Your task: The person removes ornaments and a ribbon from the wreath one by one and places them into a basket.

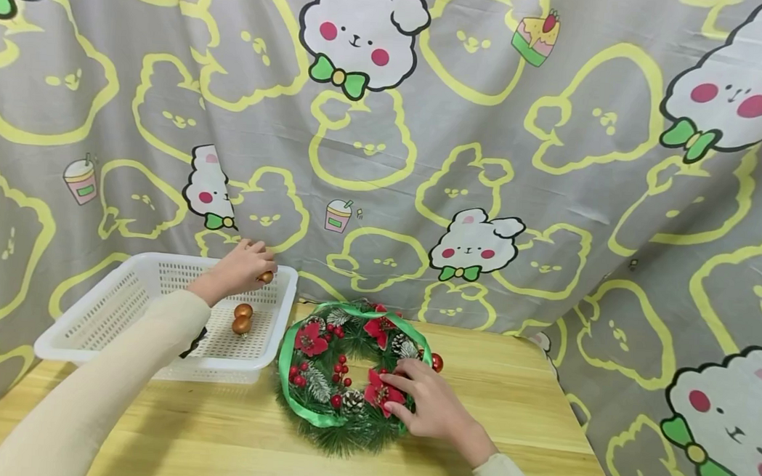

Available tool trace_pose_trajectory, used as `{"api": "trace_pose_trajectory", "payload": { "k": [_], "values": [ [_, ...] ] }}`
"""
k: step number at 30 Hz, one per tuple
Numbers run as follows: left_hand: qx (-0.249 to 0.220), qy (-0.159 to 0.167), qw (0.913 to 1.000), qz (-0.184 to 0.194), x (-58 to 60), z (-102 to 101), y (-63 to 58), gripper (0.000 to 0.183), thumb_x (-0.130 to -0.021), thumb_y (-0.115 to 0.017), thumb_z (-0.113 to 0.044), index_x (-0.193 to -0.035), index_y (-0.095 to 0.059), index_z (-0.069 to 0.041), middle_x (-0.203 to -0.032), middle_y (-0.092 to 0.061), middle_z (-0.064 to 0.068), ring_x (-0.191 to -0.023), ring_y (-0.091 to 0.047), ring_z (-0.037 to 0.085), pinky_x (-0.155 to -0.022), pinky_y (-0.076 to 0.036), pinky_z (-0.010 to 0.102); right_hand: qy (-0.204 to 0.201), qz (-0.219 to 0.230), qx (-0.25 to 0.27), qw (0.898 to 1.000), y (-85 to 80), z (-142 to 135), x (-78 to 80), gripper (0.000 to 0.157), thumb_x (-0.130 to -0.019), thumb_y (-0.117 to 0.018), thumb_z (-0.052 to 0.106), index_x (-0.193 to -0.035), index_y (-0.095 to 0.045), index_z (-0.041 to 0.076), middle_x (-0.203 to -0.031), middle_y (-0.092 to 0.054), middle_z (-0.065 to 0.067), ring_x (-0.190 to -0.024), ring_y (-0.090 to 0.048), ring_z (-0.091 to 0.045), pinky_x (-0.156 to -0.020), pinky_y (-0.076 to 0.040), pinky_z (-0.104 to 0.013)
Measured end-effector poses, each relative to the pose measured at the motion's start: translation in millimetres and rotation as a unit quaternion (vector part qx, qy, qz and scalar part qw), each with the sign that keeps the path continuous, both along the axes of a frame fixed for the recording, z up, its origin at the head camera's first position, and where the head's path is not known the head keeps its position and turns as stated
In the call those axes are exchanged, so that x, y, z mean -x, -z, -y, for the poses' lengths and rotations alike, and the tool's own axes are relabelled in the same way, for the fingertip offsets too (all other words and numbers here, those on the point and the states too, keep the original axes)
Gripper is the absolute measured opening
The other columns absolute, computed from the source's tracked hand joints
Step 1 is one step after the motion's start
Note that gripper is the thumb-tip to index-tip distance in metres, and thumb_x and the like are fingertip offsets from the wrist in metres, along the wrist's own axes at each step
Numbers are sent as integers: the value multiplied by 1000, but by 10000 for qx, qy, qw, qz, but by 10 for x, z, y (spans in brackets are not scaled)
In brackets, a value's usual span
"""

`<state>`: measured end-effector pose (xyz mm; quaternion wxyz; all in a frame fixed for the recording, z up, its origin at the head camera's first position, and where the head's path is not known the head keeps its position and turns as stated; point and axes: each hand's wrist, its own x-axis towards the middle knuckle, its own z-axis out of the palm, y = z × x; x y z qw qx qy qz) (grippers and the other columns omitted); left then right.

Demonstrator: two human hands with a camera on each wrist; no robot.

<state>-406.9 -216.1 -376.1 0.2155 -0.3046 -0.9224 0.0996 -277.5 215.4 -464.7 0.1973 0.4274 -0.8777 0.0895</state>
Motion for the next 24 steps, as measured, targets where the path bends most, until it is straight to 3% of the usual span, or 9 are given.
{"api": "trace_pose_trajectory", "payload": {
  "k": [11,20,24],
  "values": [
    [226,40,9997,48,-18,-59,1,16,-74,-79,-17,-88,-72,-18,-88,-65,-2,-90,-48,26,-90,-37,51,-9,1,29,10000,-12,7,-1,46,-88,-59,46,-125,-61,19,-123,-59,-10,-120,-51,-29,-99,-40,-49],
    [108,55,9998,156,-51,-92,-2,11,-76,-77,-10,-80,-72,-19,-80,-65,-3,-86,-46,24,-81,-36,47,-51,-33,39,10000,-11,1,7,45,-88,-59,46,-125,-61,20,-122,-59,-10,-120,-50,-26,-99,-41,-48],
    [84,-39,9996,276,-45,-94,5,19,-72,-79,-10,-88,-75,-18,-88,-69,-1,-91,-49,25,-82,-37,48,-70,-42,48,10000,-13,0,1,45,-88,-59,46,-125,-61,20,-122,-59,-10,-121,-50,-28,-99,-40,-48]
  ]
}}
